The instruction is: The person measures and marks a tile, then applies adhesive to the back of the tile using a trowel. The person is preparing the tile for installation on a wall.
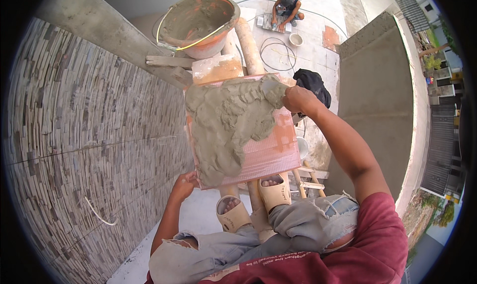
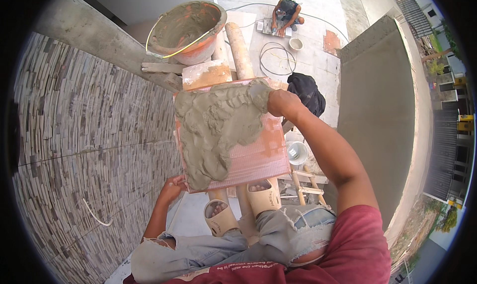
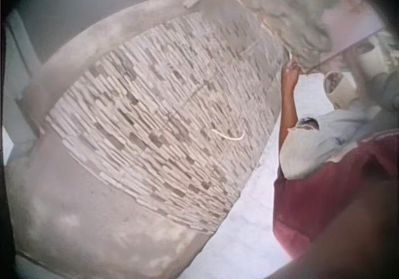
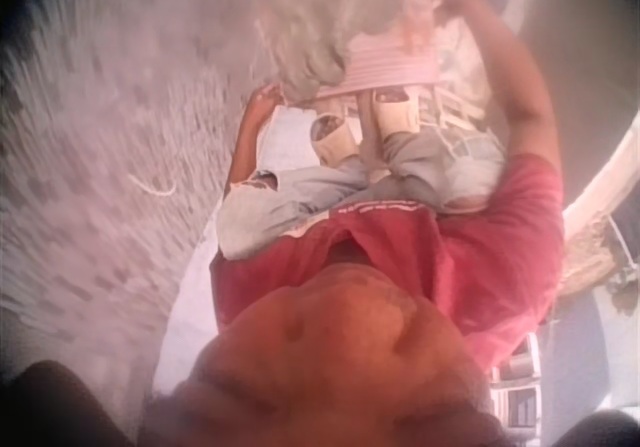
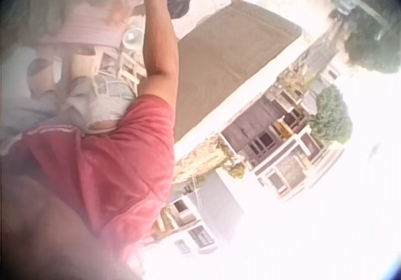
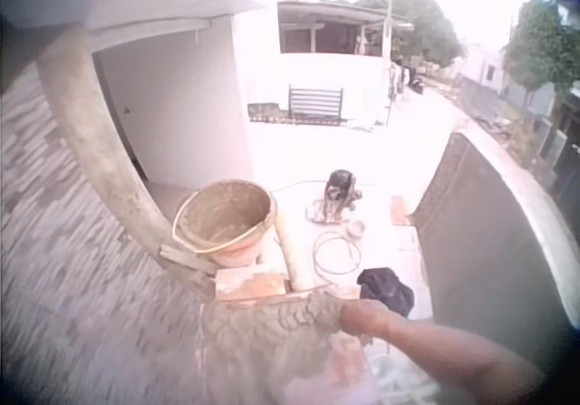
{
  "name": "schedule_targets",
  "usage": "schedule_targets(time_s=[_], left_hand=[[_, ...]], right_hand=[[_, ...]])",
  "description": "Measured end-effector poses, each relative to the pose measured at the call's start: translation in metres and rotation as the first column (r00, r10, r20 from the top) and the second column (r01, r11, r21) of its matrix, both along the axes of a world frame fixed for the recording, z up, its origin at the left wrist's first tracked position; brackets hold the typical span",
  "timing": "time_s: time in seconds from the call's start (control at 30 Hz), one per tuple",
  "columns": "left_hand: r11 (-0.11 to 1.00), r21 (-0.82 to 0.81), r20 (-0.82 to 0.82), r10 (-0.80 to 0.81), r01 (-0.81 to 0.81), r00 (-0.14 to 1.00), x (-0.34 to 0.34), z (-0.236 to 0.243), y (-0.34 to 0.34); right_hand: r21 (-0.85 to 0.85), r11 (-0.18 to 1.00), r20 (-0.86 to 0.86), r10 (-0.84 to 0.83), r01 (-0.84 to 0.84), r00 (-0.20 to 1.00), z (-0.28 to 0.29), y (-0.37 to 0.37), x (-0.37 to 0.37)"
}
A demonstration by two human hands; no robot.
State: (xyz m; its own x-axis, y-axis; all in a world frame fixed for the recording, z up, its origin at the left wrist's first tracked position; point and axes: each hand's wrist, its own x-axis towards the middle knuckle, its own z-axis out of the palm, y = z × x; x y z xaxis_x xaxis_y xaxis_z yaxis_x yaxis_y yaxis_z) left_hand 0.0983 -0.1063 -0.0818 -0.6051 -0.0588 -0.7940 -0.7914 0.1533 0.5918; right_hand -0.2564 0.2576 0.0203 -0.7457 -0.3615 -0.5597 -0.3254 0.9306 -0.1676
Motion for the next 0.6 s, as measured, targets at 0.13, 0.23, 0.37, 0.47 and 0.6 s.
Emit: schedule_targets(time_s=[0.13, 0.23, 0.37, 0.47, 0.6], left_hand=[[0.997, 0.050, 0.014, 0.061, -0.061, 0.998, -0.001, 0.000, -0.001], [0.998, 0.018, -0.007, 0.067, -0.067, 0.998, 0.001, 0.003, 0.003], [0.995, -0.009, 0.005, 0.097, -0.097, 0.995, 0.001, 0.005, 0.005], [0.998, 0.012, 0.031, 0.064, -0.065, 0.997, -0.004, 0.008, 0.002], [0.981, 0.167, -0.056, 0.111, -0.101, 0.992, -0.004, 0.009, 0.003]], right_hand=[[0.057, 0.997, 0.071, -0.061, 0.057, 0.996, 0.009, 0.008, -0.007], [0.048, 0.998, -0.081, -0.032, 0.036, 0.996, 0.011, 0.024, -0.005], [-0.020, 1.000, -0.411, -0.005, -0.004, 0.912, -0.006, 0.048, -0.007], [0.069, 0.995, -0.478, 0.093, -0.068, 0.873, -0.024, 0.052, -0.003], [0.133, 0.981, -0.447, 0.187, -0.142, 0.875, -0.035, 0.063, 0.022]])
